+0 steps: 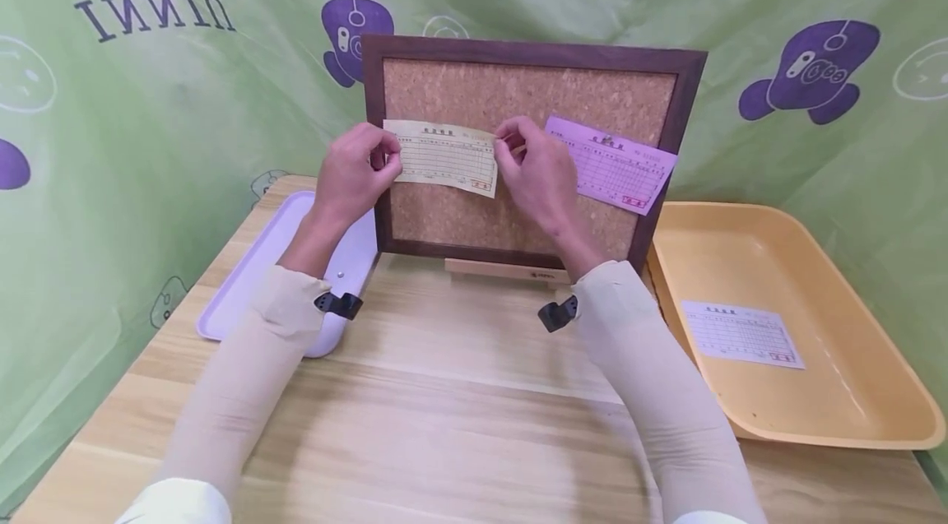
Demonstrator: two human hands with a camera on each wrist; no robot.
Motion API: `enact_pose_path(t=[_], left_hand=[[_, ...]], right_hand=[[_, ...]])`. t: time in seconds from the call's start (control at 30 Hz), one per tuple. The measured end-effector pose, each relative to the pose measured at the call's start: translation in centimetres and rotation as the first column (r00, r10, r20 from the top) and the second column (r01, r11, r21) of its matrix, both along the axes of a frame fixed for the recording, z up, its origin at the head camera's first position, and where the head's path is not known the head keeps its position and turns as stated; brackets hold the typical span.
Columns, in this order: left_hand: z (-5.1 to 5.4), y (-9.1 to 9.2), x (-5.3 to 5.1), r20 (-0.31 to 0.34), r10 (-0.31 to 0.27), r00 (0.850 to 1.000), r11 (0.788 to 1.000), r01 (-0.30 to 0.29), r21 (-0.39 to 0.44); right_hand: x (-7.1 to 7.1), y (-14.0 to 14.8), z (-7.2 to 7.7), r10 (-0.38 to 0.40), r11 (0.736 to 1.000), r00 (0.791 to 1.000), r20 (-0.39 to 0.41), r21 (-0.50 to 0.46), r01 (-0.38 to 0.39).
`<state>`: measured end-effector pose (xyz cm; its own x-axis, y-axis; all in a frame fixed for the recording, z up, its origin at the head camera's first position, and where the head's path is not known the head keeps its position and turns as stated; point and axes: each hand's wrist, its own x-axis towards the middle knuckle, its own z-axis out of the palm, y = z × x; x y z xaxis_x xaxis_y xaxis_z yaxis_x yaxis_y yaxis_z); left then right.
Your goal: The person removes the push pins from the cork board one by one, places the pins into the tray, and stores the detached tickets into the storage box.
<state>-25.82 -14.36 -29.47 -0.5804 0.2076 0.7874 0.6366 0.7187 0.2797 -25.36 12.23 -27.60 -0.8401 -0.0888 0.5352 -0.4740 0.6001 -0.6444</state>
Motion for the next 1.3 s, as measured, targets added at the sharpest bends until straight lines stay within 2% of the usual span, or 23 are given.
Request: enact_pose_path(t=[0.17,0.4,0.53,0.7,0.87,1.07,1.3], left_hand=[[-0.3,-1.6,1.2,0.000,0.017,1.000,1.000,-0.017,-0.022],[-1.5,-3.8,2.4,0.000,0.037,0.999,0.997,-0.037,-0.070],[-2.4,-4.7,3.0,0.043,0.078,0.996,0.991,-0.073,-0.111],[-3.2,-5.6,3.7,0.099,0.117,0.988,0.980,-0.098,-0.175],[-3.8,-6.6,4.0,0.139,0.133,0.981,0.968,-0.099,-0.229],[-4.1,-7.7,4.5,0.185,0.147,0.972,0.957,-0.092,-0.274],[-4.6,-8.9,5.3,0.273,0.185,0.944,0.945,-0.095,-0.312]], right_hand=[[0.2,1.0,0.3,0.014,1.000,1.000,0.010,0.007,-0.014],[1.1,2.6,0.4,0.040,0.998,0.999,0.004,0.052,-0.040],[1.9,3.6,-0.1,0.083,0.994,0.996,0.021,0.065,-0.084],[2.9,5.2,-0.7,0.095,0.994,0.995,0.030,0.044,-0.096],[4.2,7.0,-0.8,0.086,0.993,0.995,0.041,0.073,-0.088],[5.9,9.1,-1.0,0.066,0.991,0.997,0.040,0.117,-0.070],[7.6,11.5,-1.4,0.024,0.990,0.996,0.083,0.137,-0.035]])
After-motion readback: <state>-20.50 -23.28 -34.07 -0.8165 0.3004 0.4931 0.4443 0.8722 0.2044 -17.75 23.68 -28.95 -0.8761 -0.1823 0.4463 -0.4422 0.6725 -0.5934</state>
